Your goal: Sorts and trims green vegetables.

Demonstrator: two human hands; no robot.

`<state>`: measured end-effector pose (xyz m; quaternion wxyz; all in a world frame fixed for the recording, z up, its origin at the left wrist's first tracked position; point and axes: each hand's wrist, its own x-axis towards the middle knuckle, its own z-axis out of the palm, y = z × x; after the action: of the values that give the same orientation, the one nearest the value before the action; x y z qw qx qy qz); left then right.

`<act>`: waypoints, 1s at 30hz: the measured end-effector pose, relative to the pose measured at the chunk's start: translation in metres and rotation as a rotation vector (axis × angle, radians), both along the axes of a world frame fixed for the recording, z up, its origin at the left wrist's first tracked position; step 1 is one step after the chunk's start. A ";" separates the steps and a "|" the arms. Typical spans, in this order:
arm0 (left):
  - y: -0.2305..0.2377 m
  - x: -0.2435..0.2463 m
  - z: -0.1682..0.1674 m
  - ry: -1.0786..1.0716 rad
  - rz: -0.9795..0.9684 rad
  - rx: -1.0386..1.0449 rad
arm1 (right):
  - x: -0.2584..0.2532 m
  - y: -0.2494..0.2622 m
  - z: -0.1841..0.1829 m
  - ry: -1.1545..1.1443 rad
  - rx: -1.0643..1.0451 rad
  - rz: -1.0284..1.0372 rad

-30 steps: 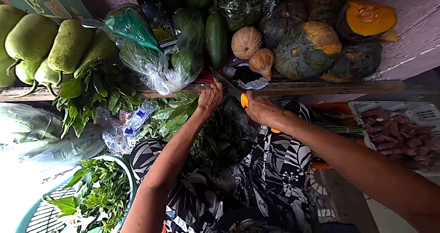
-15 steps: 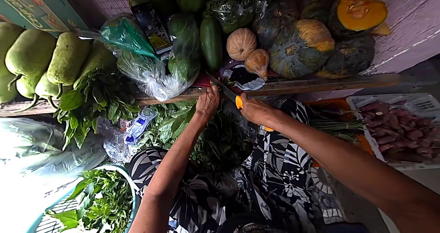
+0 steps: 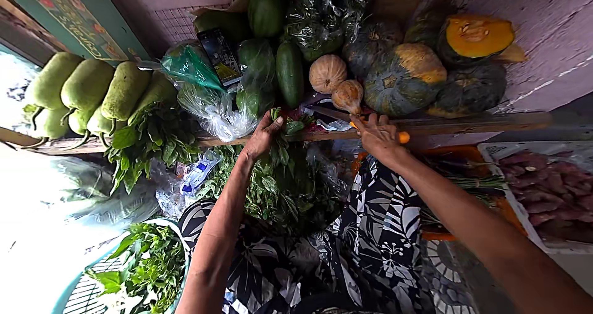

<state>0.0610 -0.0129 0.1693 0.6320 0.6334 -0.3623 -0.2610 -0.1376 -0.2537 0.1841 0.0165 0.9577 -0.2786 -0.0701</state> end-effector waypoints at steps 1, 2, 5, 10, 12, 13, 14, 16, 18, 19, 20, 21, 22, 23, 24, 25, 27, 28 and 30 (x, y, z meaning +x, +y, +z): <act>0.001 -0.003 0.001 0.031 -0.004 -0.040 | 0.008 -0.007 -0.010 -0.001 -0.005 0.015; 0.002 -0.005 0.003 0.046 -0.008 -0.065 | 0.015 -0.014 -0.018 -0.015 0.005 0.026; 0.004 -0.011 0.006 0.056 -0.060 -0.079 | 0.032 -0.017 -0.013 -0.278 0.109 0.124; -0.003 -0.029 0.026 0.059 -0.112 -0.116 | 0.058 0.059 0.057 -0.675 1.009 0.338; -0.005 -0.032 0.034 0.071 -0.082 -0.181 | 0.066 0.075 0.059 -0.543 1.086 0.364; -0.005 -0.034 0.038 0.075 -0.069 -0.203 | 0.070 0.079 0.057 -0.484 1.084 0.370; -0.005 -0.038 0.042 0.084 -0.057 -0.219 | 0.072 0.081 0.055 -0.473 1.119 0.367; -0.008 -0.045 0.051 0.098 -0.062 -0.247 | 0.076 0.080 0.050 -0.539 1.311 0.378; -0.013 -0.051 0.058 0.081 -0.084 -0.255 | 0.079 0.076 0.044 -0.576 1.574 0.452; -0.017 -0.054 0.061 0.046 -0.078 -0.242 | 0.080 0.074 0.043 -0.565 1.651 0.490; -0.020 -0.056 0.064 -0.027 -0.043 -0.203 | 0.081 0.073 0.043 -0.552 1.685 0.520; -0.021 -0.057 0.066 -0.146 0.026 -0.118 | 0.081 0.073 0.043 -0.545 1.690 0.538; -0.022 -0.058 0.067 -0.306 0.106 0.013 | 0.080 0.074 0.042 -0.544 1.669 0.536; -0.021 -0.055 0.067 -0.439 0.159 0.145 | 0.079 0.075 0.039 -0.539 1.624 0.537; -0.021 -0.051 0.067 -0.510 0.169 0.230 | 0.080 0.075 0.034 -0.535 1.596 0.530; -0.020 -0.048 0.064 -0.508 0.161 0.286 | 0.080 0.076 0.027 -0.545 1.593 0.506; -0.020 -0.047 0.059 -0.391 0.154 0.315 | 0.079 0.079 0.015 -0.590 1.607 0.475; -0.022 -0.048 0.055 -0.301 0.134 0.281 | 0.080 0.081 0.009 -0.613 1.624 0.471; -0.023 -0.047 0.047 -0.096 0.042 0.217 | 0.083 0.085 -0.006 -0.635 1.674 0.477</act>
<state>0.0137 -0.0357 0.2166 0.5469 0.7173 -0.3486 -0.2547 -0.0547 -0.1689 0.1785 -0.7437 0.6638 0.0757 0.0225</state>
